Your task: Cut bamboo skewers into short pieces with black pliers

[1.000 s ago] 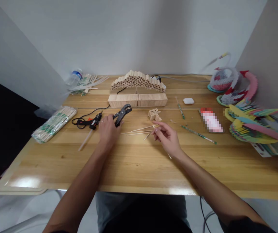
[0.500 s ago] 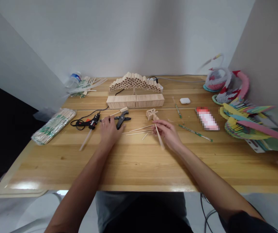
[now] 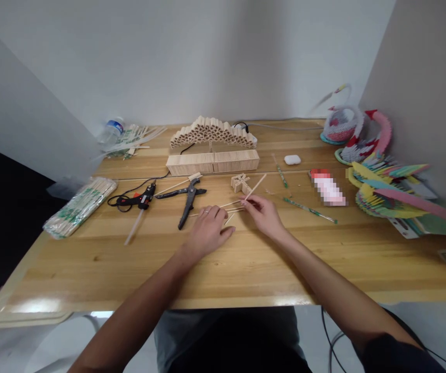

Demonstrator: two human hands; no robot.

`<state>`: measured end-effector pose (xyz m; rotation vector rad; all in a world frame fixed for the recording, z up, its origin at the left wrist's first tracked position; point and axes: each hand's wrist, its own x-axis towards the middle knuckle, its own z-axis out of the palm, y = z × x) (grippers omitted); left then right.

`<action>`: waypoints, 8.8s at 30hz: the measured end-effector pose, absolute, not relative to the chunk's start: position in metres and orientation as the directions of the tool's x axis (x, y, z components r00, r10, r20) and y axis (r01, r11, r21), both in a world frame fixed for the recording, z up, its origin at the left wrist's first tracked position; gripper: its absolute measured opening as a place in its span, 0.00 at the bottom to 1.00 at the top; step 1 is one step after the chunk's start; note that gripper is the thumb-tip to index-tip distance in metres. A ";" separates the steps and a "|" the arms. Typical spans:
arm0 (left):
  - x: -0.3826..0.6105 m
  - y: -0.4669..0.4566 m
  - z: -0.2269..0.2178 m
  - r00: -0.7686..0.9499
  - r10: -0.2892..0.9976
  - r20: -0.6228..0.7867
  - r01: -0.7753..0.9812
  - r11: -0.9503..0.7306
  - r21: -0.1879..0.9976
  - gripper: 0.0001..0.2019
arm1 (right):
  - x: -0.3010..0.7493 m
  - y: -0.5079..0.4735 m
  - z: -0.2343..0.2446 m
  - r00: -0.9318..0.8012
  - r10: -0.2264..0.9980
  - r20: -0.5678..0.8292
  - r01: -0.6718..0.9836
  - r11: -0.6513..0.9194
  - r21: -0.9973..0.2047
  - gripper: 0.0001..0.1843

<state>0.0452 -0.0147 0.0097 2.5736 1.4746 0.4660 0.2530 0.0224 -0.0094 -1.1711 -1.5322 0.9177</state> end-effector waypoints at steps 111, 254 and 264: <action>0.034 -0.006 -0.003 0.389 0.802 0.454 0.573 -0.596 0.562 0.04 | 0.231 0.008 -0.016 -0.312 0.920 0.238 0.206 0.310 -0.928 0.24; -0.015 -0.003 0.044 0.562 0.827 -0.010 0.824 -0.561 -0.076 0.11 | 0.233 0.017 -0.013 -0.342 0.930 0.134 0.258 0.230 -0.938 0.28; -0.017 -0.004 0.039 0.573 0.820 -0.005 0.813 -0.569 -0.124 0.11 | 0.233 0.018 -0.014 -0.349 0.928 0.127 0.281 0.233 -0.931 0.26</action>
